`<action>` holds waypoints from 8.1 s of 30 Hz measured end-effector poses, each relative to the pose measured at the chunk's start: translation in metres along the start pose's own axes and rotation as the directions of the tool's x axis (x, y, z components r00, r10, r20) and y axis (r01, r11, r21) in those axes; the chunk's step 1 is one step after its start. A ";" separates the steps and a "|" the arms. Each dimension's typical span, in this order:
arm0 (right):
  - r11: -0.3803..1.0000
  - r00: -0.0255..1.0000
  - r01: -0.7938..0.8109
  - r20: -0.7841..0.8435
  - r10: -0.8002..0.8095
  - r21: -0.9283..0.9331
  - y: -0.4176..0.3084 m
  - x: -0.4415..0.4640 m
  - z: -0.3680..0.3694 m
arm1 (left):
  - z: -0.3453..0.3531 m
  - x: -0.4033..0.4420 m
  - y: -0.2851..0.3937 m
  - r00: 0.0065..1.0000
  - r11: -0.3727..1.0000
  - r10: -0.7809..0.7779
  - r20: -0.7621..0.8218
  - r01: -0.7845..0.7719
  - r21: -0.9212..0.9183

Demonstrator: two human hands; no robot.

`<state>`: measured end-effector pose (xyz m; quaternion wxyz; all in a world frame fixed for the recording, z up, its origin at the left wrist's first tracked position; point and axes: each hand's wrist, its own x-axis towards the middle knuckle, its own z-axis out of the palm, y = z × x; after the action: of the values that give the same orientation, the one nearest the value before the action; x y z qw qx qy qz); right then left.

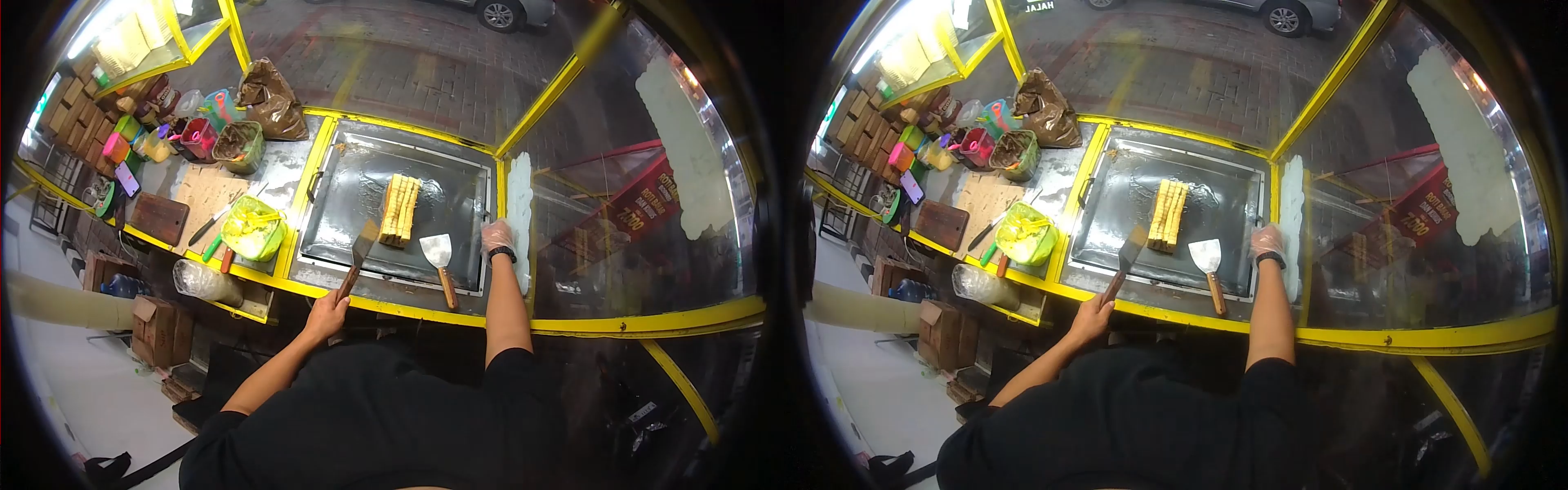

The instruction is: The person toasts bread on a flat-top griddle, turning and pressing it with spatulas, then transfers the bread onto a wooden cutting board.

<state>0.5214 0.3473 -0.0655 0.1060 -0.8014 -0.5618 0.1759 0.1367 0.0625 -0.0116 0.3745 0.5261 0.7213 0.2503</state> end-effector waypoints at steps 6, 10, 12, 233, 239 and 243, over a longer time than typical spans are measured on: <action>1.000 0.999 -0.026 -0.042 0.025 -0.009 0.000 -0.005 0.008 | 0.009 0.001 -0.004 1.000 1.000 -0.011 -0.003 0.011 -0.007; 0.999 0.999 -0.046 0.006 0.046 -0.014 -0.009 -0.038 -0.012 | 0.008 0.006 0.004 0.999 1.000 0.011 -0.032 -0.011 -0.009; 0.997 0.981 0.009 0.195 0.007 -0.079 -0.017 -0.087 -0.038 | 0.010 0.008 0.007 0.999 0.998 0.018 -0.047 -0.015 0.063; 0.883 0.886 0.457 0.153 -0.439 -0.113 -0.113 -0.223 0.046 | -0.004 0.028 0.027 0.934 0.875 0.248 0.258 -0.330 0.355; 0.844 0.837 0.509 0.324 -0.440 -0.170 -0.114 -0.229 0.030 | 0.001 0.027 0.030 0.929 0.869 0.238 0.284 -0.334 0.365; 0.895 0.869 0.433 0.312 -0.385 -0.102 -0.116 -0.234 0.025 | 0.004 0.029 0.032 0.924 0.867 0.252 0.289 -0.348 0.356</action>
<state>0.3391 0.1670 -0.0071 -0.0092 -0.6360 -0.7413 0.2143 0.1532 0.0997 0.0024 0.2970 0.7233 0.6169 0.0894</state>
